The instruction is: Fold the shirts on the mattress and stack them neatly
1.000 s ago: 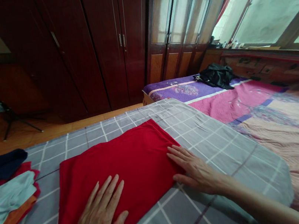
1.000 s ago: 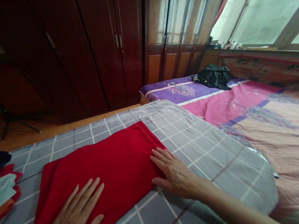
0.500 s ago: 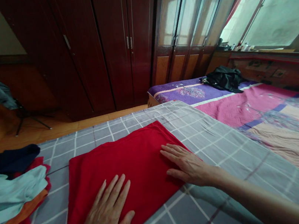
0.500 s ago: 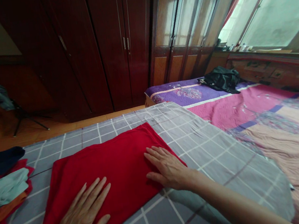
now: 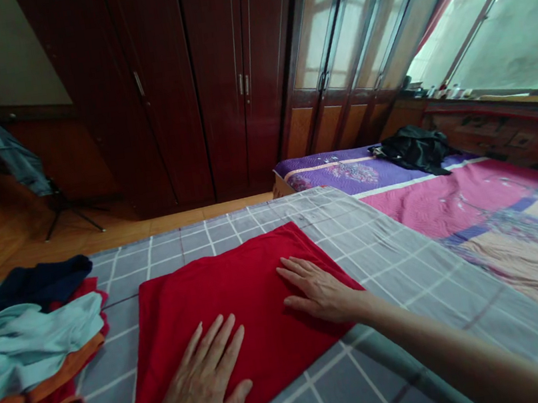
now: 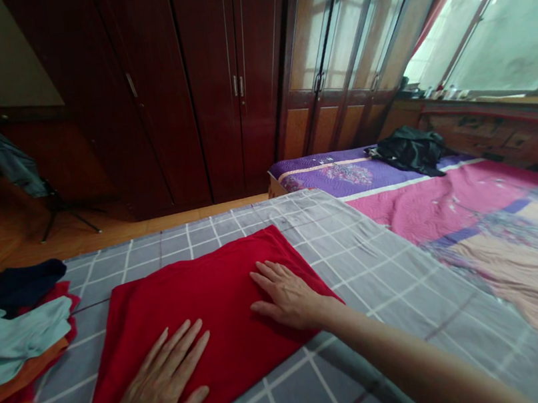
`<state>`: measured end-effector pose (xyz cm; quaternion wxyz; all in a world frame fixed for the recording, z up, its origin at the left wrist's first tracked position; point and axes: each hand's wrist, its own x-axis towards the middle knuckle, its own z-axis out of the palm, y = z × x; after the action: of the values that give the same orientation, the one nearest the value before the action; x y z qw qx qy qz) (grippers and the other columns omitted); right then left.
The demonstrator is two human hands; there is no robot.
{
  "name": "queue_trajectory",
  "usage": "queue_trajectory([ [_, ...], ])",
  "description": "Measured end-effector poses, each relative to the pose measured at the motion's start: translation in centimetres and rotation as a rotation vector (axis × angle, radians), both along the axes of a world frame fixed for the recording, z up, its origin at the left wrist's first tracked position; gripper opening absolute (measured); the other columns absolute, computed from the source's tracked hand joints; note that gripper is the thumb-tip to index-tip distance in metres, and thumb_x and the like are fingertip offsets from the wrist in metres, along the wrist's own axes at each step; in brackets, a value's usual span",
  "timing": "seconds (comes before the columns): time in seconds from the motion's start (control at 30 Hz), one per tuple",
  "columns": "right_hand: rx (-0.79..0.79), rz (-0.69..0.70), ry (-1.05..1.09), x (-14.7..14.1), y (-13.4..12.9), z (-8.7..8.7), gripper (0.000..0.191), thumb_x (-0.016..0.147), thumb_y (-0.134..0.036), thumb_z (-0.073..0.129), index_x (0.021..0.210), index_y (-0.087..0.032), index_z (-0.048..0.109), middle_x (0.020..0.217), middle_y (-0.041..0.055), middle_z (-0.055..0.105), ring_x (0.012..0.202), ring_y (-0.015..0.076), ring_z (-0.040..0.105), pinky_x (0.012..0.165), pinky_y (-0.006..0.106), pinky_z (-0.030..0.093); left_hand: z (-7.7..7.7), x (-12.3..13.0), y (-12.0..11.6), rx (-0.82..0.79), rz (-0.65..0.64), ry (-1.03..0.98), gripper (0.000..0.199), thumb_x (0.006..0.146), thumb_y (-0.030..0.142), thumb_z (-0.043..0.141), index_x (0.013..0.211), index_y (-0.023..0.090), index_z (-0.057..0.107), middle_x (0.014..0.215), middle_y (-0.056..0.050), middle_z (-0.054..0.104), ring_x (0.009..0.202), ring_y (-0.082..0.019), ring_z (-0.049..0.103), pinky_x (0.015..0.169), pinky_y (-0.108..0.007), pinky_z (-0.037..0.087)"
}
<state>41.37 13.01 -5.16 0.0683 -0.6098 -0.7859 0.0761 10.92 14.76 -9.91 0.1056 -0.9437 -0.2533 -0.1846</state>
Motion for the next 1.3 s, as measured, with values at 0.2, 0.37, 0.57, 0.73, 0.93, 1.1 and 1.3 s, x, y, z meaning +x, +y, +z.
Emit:
queue_trajectory([
  [0.2,0.094,-0.14,-0.055,0.3,4.3,-0.3,0.066,0.091,-0.055,0.039,0.139,-0.009,0.039,0.146,0.0179,0.034,0.136,0.0302,0.028,0.11,0.044,0.024,-0.1,0.0,0.0,-0.011,-0.01,-0.012,0.061,0.091,0.047,0.045,0.145,0.026,0.028,0.144,-0.002,0.042,0.13,-0.02,0.04,0.108,-0.035,0.033],
  [0.37,0.12,-0.2,-0.089,0.0,7.2,-0.2,0.053,0.093,-0.051,0.037,0.125,-0.012,0.054,0.138,0.0164,0.045,0.129,0.0291,0.037,0.107,0.045,0.024,0.0,-0.1,0.0,-0.011,-0.015,-0.028,0.06,0.091,0.046,0.045,0.145,0.026,0.028,0.144,-0.002,0.043,0.129,-0.021,0.041,0.107,-0.035,0.034],
  [0.57,0.121,-0.217,-0.096,0.0,9.3,-0.1,0.042,0.096,-0.041,0.034,0.118,-0.015,0.057,0.125,0.0142,0.055,0.118,0.0259,0.047,0.101,0.043,0.03,-0.1,-0.1,0.1,-0.024,0.004,0.015,0.061,0.091,0.047,0.044,0.145,0.026,0.027,0.146,-0.002,0.04,0.13,-0.022,0.041,0.105,-0.037,0.036],
  [0.73,0.13,-0.176,-0.098,-0.5,10.0,-0.3,0.042,0.094,-0.041,0.039,0.125,-0.016,0.053,0.135,0.0134,0.048,0.123,0.0267,0.043,0.102,0.042,0.029,-0.2,-0.1,0.1,-0.018,-0.001,0.015,0.061,0.091,0.048,0.044,0.145,0.025,0.028,0.146,-0.002,0.04,0.131,-0.022,0.039,0.106,-0.038,0.034],
  [0.93,0.144,-0.131,-0.091,-1.9,9.8,-0.7,0.047,0.093,-0.045,0.04,0.13,-0.018,0.05,0.142,0.0129,0.041,0.128,0.0285,0.038,0.104,0.045,0.028,0.2,-0.2,0.1,-0.06,-0.005,0.003,0.061,0.091,0.047,0.045,0.145,0.025,0.028,0.146,-0.002,0.039,0.131,-0.022,0.038,0.108,-0.038,0.033],
  [1.1,0.144,-0.12,-0.091,-4.7,9.4,-0.5,0.055,0.092,-0.045,0.042,0.133,-0.01,0.046,0.143,0.0211,0.037,0.13,0.0338,0.035,0.104,0.049,0.029,0.6,0.0,-0.4,-0.105,0.016,0.045,0.061,0.091,0.046,0.044,0.145,0.025,0.028,0.148,-0.003,0.036,0.132,-0.024,0.037,0.107,-0.042,0.036],
  [1.3,0.123,0.287,0.013,-10.9,8.2,-0.9,0.052,0.094,-0.046,0.037,0.136,-0.017,0.044,0.146,0.0126,0.036,0.134,0.0284,0.031,0.108,0.046,0.026,1.9,-0.8,0.5,-0.174,0.088,0.027,0.054,0.092,0.044,0.044,0.14,0.02,0.039,0.143,-0.007,0.043,0.13,-0.023,0.041,0.106,-0.042,0.038],
])
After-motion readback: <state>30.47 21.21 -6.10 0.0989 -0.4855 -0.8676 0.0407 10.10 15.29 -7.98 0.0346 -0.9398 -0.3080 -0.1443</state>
